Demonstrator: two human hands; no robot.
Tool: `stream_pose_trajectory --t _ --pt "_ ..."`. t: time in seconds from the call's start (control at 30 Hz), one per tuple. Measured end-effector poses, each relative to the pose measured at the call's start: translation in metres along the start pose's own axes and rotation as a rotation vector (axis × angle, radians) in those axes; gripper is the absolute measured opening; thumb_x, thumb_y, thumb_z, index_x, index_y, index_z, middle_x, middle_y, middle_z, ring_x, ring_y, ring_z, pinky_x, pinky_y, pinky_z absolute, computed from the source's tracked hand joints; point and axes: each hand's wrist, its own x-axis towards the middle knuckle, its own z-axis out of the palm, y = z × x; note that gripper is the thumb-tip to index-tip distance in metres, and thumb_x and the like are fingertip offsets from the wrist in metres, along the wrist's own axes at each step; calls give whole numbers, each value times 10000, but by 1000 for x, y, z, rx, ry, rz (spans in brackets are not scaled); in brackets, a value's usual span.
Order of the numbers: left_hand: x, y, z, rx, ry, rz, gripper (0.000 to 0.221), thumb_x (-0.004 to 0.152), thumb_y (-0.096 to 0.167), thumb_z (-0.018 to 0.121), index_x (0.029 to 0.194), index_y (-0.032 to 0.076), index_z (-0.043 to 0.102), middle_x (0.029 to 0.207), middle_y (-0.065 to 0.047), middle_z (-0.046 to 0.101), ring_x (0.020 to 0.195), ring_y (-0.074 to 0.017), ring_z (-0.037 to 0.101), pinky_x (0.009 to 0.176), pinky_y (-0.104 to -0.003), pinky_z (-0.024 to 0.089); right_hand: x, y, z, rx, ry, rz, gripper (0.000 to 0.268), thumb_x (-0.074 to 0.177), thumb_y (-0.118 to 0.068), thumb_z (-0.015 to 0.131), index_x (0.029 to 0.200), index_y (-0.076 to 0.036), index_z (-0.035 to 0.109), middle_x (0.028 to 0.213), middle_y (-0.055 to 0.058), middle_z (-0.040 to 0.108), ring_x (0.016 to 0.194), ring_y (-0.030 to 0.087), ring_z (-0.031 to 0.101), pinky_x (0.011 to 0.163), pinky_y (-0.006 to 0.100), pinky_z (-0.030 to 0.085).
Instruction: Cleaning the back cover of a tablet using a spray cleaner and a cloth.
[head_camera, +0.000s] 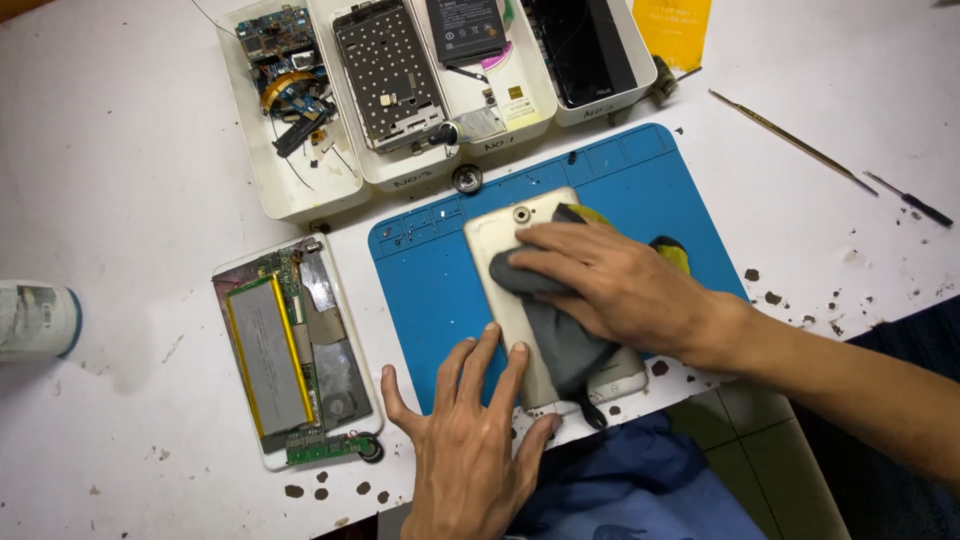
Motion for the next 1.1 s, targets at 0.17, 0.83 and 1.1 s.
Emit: stream_pose_trajectory --t 0.17,0.83,1.1 --pt "2 3 -4 -15 27 -1 478 734 502 797 1097 217 674 1465 -52 533 1343 -247 479 1028 -815 119 19 -21 11 4 -58 26 544 898 -15 671 1422 -7 523 1493 264 519 1385 418 524 1149 513 455" --pt "0 7 -3 -1 39 -4 459 819 525 730 1192 261 685 1510 -49 504 1367 -244 460 1025 -809 119 30 -4 17 15 -88 114 539 980 -97 641 1477 -2 457 1558 289 436 1425 448 463 1173 584 377" --pt "0 7 -2 56 55 -12 530 807 570 726 1231 257 668 1519 -15 508 1366 -220 464 1014 -800 155 28 6 16 51 -101 45 497 993 -131 603 1460 -24 469 1534 252 491 1443 406 454 1198 532 355"
